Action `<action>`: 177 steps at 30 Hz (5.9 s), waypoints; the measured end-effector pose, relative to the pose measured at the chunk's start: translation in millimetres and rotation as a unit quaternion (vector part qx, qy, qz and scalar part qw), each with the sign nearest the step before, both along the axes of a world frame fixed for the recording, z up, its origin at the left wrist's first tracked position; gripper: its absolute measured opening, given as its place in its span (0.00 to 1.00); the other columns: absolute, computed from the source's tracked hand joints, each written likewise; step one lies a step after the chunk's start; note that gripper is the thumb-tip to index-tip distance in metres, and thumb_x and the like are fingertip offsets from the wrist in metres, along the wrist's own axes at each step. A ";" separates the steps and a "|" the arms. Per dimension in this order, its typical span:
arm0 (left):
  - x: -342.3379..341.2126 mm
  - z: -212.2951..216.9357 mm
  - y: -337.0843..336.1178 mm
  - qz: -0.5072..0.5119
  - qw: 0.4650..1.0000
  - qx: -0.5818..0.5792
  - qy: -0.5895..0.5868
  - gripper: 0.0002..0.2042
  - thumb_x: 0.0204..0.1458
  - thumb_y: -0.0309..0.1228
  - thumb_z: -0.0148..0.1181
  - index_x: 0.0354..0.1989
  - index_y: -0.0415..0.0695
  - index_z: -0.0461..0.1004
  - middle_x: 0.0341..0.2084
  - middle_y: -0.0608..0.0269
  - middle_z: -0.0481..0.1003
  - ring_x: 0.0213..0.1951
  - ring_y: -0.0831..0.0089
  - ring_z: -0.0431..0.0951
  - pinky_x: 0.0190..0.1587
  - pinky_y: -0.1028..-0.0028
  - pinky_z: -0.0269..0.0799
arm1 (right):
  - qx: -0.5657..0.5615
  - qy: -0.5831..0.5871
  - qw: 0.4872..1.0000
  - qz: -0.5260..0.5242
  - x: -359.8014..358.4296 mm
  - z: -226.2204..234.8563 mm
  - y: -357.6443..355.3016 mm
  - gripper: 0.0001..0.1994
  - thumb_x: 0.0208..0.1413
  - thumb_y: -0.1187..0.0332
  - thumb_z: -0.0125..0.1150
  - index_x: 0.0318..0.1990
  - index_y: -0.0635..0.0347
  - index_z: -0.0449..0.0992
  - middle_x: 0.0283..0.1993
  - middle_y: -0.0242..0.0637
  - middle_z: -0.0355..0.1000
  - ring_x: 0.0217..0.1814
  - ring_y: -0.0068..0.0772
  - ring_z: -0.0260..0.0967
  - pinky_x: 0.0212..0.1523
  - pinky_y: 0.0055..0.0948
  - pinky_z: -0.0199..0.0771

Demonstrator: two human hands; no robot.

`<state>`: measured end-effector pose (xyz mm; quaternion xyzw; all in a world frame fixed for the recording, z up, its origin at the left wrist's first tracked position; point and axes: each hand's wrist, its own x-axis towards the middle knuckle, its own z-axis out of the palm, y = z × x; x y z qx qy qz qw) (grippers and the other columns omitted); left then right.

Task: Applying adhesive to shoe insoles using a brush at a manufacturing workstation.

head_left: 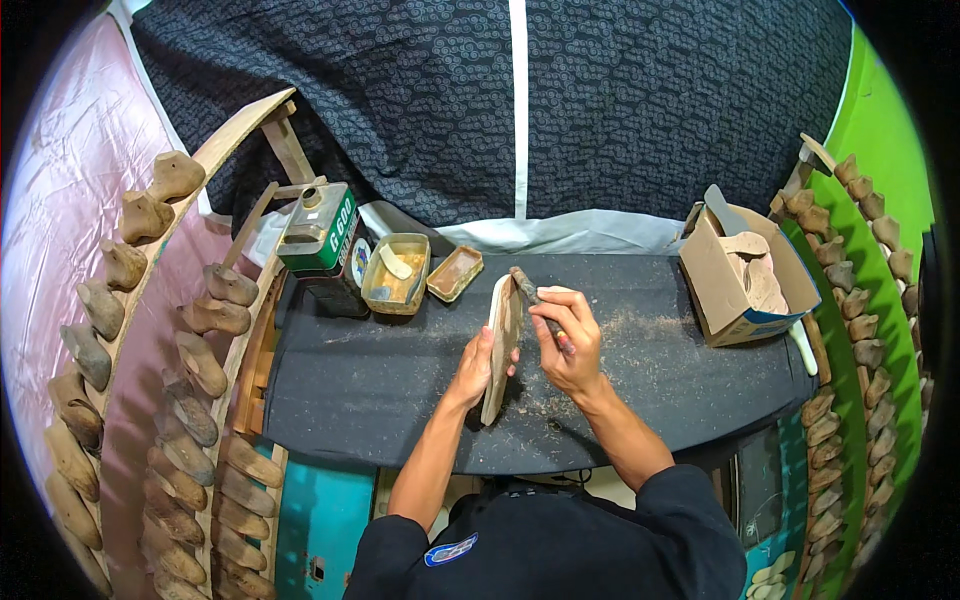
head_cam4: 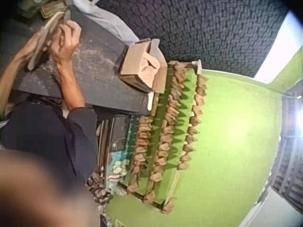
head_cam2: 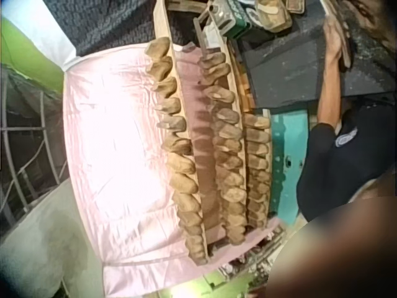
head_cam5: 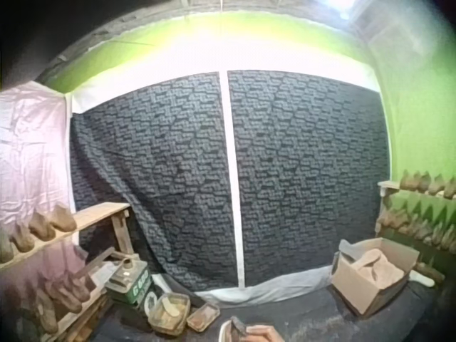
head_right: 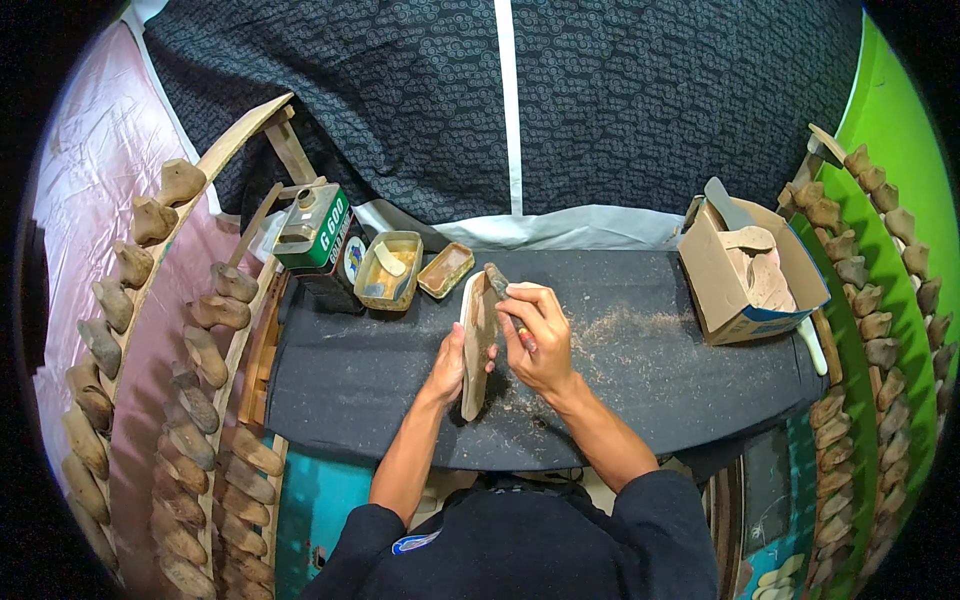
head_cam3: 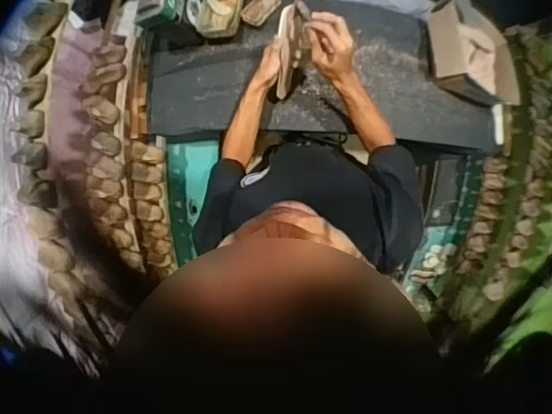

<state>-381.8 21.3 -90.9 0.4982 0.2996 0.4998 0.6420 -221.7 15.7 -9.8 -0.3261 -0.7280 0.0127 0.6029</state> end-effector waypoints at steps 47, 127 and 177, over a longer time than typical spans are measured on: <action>-15.0 20.8 -8.1 -0.038 0.984 -0.120 -0.123 0.33 0.62 0.63 0.30 0.54 0.47 0.68 0.38 0.65 0.73 0.35 0.77 0.72 0.29 0.76 0.70 | 0.004 0.007 0.994 0.107 -21.6 11.6 -36.8 0.03 0.50 0.80 0.58 0.32 0.66 0.75 0.32 0.44 0.72 0.37 0.40 0.74 0.36 0.33 0.75; 63.9 -0.7 -12.1 -0.186 0.908 -0.149 -0.343 0.28 0.64 0.46 0.31 0.66 0.41 0.57 0.58 0.47 0.68 0.56 0.46 0.71 0.58 0.45 0.68 | -0.126 0.186 0.969 0.104 60.7 -29.2 -45.5 0.04 0.59 0.81 0.53 0.41 0.70 0.71 0.42 0.43 0.67 0.34 0.33 0.77 0.28 0.27 0.84; 141.9 7.3 -51.9 0.009 0.942 -0.190 -0.275 0.21 0.65 0.41 0.41 0.63 0.46 0.60 0.54 0.51 0.70 0.49 0.58 0.76 0.48 0.57 0.78 | -0.018 0.044 0.984 0.170 143.9 -40.9 -73.9 0.06 0.49 0.81 0.64 0.35 0.64 0.76 0.36 0.40 0.72 0.40 0.40 0.72 0.42 0.38 0.73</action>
